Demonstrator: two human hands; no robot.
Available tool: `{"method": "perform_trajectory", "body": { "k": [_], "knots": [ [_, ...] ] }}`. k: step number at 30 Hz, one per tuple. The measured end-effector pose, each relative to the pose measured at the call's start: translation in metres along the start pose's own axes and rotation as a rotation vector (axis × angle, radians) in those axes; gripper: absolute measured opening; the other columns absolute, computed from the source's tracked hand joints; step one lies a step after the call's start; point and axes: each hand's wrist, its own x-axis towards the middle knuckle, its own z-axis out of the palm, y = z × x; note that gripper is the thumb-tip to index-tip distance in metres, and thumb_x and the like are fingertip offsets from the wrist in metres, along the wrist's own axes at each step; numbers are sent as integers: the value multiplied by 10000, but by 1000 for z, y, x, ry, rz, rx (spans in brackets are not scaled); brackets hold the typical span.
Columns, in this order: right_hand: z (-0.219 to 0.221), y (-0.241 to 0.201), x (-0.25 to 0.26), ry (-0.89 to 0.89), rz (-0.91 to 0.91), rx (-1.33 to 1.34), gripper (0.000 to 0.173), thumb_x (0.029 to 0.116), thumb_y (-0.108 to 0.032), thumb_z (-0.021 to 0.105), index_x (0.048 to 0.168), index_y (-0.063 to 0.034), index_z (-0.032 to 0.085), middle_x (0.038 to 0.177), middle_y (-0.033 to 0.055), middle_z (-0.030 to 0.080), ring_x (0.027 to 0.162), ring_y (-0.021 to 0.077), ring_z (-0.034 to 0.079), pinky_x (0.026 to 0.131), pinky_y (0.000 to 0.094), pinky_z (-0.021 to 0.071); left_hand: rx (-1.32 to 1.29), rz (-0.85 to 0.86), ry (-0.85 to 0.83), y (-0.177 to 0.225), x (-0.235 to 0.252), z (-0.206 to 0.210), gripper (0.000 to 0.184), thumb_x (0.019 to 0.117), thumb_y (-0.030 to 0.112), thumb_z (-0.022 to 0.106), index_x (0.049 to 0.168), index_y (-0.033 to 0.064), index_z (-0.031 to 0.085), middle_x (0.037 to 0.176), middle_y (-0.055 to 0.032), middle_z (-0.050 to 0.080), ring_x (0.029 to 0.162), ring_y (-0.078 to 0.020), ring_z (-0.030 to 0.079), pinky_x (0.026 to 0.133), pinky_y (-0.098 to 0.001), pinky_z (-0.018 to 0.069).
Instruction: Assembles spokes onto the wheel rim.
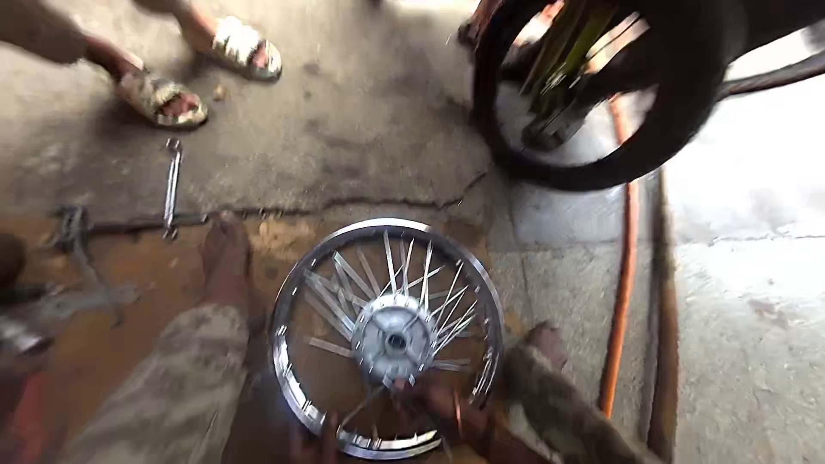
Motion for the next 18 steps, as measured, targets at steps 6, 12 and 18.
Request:
{"method": "perform_trajectory", "body": {
  "k": [6,12,18],
  "knots": [
    [19,12,0,123,-190,140,251,1033,-116,521,878,-22,694,752,16,694,677,75,646,666,240,556,28,15,14,7,26,-26,751,890,257,722,1446,-140,410,1314,-235,611,1170,-160,643,996,-299,549],
    [31,17,1,163,-212,99,266,1069,-212,521,940,-56,692,814,45,692,713,108,642,688,268,558,169,37,-182,20,60,-56,761,892,292,715,1526,13,400,1336,-123,630,1164,-129,645,994,-345,554],
    [20,14,-2,39,-341,-17,275,1069,-118,488,892,-27,678,780,33,674,693,76,618,684,225,536,-7,-72,-100,17,56,-50,736,906,106,688,1558,32,356,1366,-104,606,1148,-110,648,978,-297,556]
  ]
}}
